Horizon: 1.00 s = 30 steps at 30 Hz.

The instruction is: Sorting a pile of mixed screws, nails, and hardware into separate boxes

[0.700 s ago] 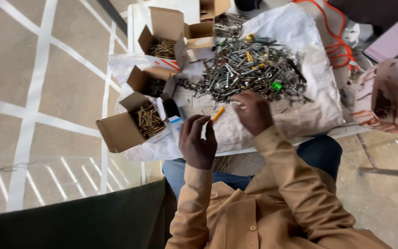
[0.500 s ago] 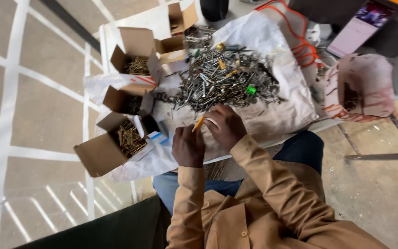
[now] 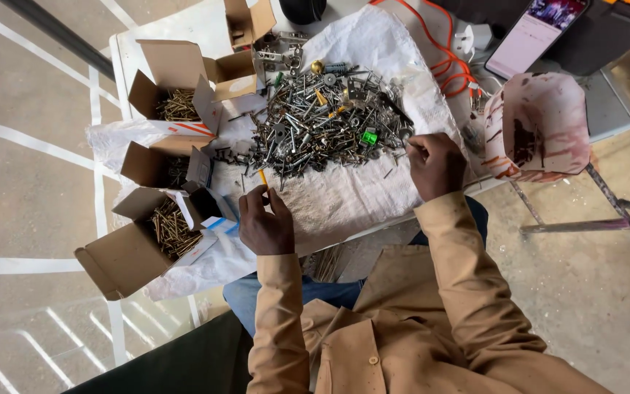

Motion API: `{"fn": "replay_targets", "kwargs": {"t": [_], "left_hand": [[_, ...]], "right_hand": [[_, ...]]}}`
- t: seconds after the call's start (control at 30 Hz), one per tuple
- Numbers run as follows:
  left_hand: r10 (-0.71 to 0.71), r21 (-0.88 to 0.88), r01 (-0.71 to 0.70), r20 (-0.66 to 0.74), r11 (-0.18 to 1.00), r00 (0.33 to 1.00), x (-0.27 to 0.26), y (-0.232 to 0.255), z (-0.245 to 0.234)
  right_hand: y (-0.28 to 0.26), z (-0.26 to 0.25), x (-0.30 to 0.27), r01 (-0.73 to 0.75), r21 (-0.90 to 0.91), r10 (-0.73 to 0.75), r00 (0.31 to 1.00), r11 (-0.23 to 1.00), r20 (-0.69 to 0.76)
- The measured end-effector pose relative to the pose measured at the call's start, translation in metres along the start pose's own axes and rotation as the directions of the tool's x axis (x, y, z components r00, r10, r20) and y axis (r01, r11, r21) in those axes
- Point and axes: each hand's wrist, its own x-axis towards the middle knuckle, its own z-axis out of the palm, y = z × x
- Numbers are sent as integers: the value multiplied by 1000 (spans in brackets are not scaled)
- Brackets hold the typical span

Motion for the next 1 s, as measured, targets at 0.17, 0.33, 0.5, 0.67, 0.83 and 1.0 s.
{"fn": "replay_targets", "kwargs": {"t": [0.17,0.33,0.5,0.67,0.83,1.0], "left_hand": [[-3,-12,2,-49,1000,999,-6,14,10],[60,-200,-43,82,979,995,-31,43,19],[174,-329,-109,176,938,969,-41,66,22],[222,-463,-89,240,882,945,-43,83,18],[343,-408,-225,242,885,908,-49,78,26],[421,-314,-347,205,884,884,-55,75,22]], "right_hand": [[6,-4,-4,35,52,-36,999,998,25],[-16,-11,-11,174,89,-183,976,981,114],[-20,-12,-14,164,77,-179,941,984,288],[-20,-3,-17,266,-72,-224,906,961,359],[-10,0,2,225,-102,-167,900,969,403],[-35,-16,33,206,-127,-182,968,970,174]]}}
